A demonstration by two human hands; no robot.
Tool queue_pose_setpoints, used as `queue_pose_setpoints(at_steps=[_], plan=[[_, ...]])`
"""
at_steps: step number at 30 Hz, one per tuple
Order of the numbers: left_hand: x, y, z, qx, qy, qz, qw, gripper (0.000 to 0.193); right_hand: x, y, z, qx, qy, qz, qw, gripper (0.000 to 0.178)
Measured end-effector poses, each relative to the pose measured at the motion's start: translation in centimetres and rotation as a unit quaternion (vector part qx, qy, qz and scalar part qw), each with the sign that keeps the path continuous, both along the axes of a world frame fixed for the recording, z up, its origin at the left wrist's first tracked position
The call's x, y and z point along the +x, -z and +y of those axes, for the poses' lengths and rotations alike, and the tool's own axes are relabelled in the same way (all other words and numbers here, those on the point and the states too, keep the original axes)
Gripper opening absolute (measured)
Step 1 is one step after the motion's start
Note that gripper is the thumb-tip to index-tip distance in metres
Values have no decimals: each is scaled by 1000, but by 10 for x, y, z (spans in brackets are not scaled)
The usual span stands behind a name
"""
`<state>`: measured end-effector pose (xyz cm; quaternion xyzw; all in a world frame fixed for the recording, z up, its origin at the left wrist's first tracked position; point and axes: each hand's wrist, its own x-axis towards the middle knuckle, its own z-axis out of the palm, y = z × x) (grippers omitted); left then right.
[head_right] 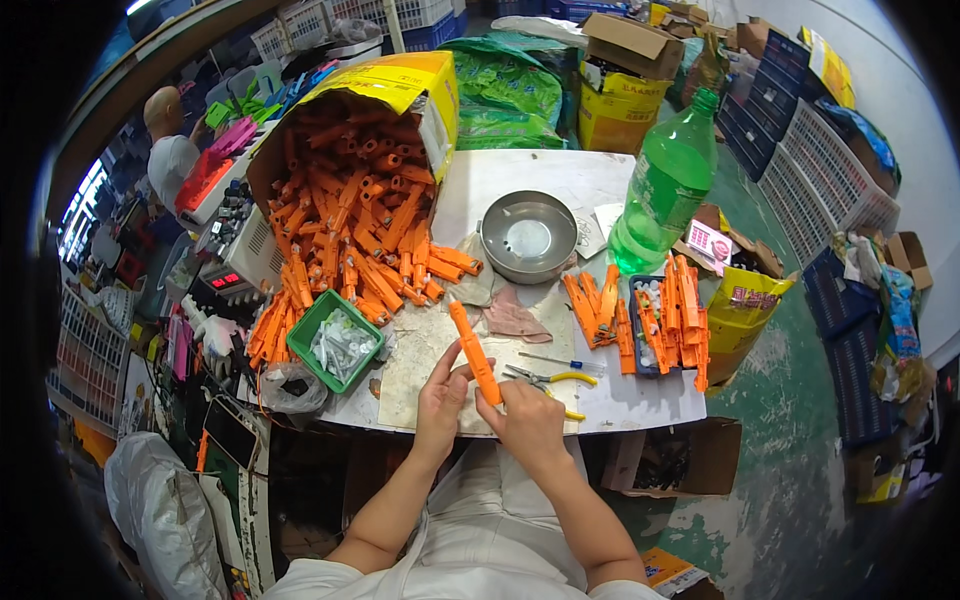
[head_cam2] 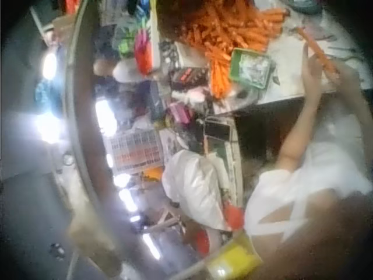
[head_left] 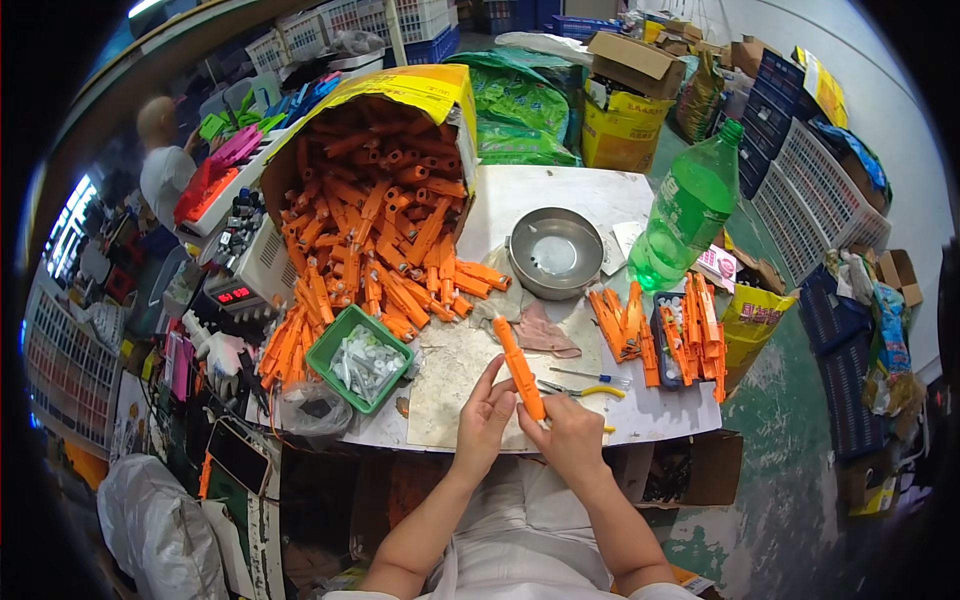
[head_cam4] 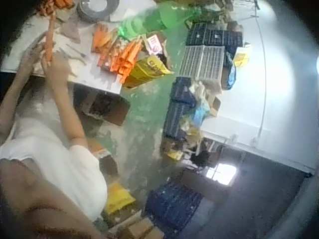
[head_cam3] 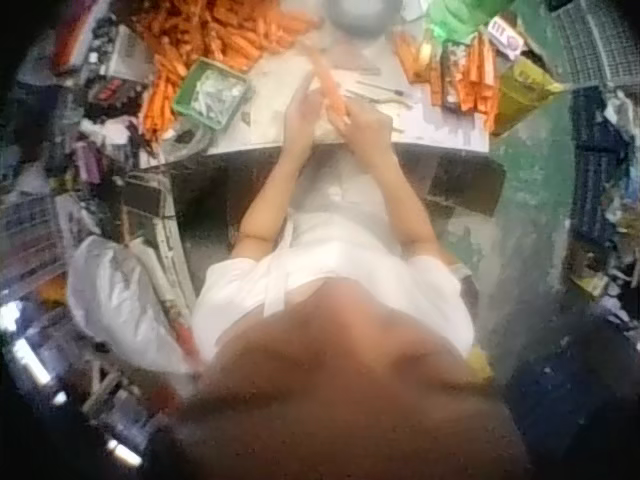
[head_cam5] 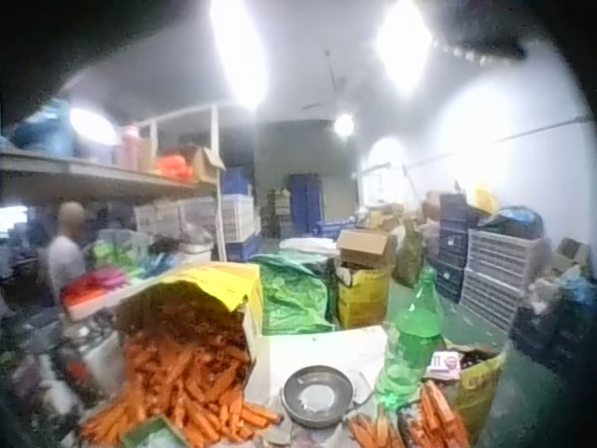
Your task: The person assembles small orange plastic components at a cluttered workbench. They use a screwdriver to tighten screws and pliers to manipulate small parts, picking up components from a large pile and placing finished units aside.
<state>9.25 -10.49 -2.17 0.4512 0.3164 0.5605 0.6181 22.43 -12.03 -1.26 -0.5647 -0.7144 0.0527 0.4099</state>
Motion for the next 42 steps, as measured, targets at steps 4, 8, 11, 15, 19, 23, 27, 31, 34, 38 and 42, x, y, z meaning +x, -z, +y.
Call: queue_pose_setpoints(at_steps=[4, 8, 11, 15, 19, 23, 27, 31, 34, 38, 42], plan=[[8, -3, 0, -49, -15, -2, 999, 57, -7, 9, -8, -30, -10, -11, 999, 21], [6, -5, -3, -65, -13, -10, 998, 52, -6, 10, -12, -22, -25, 6, 999, 22], [-1, -4, -6, -72, -18, -27, 997, 52, -2, 6, -20, -110, -75, 174, 976, 24], [-27, -5, -8, -113, -5, -55, 992, 54, 58, -13, -60, -337, -113, 449, 820, 23], [-40, -9, -24, -150, 6, -51, 987, 52, 112, -16, -92, -201, 27, 136, 970, 23], [-28, -14, -36, -171, 61, -52, 982, 52, 82, -80, -99, -50, -193, 643, 739, 18], [-13, -20, -44, -172, 123, -33, 977, 51, 48, -162, -119, 76, -431, 700, 564, 16], [-21, -18, -54, -182, 111, -20, 977, 52, 35, -197, -115, -70, -505, 741, 437, 17], [-22, -18, -56, -189, 112, -14, 975, 53, 28, -192, -114, -86, -541, 782, 297, 23], [-25, -15, -57, -186, 111, -17, 976, 53, 35, -176, -106, -103, -595, 746, 281, 28], [-23, -12, -58, -185, 98, -21, 978, 54, 11, -181, -105, -42, -605, 772, 190, 31]])
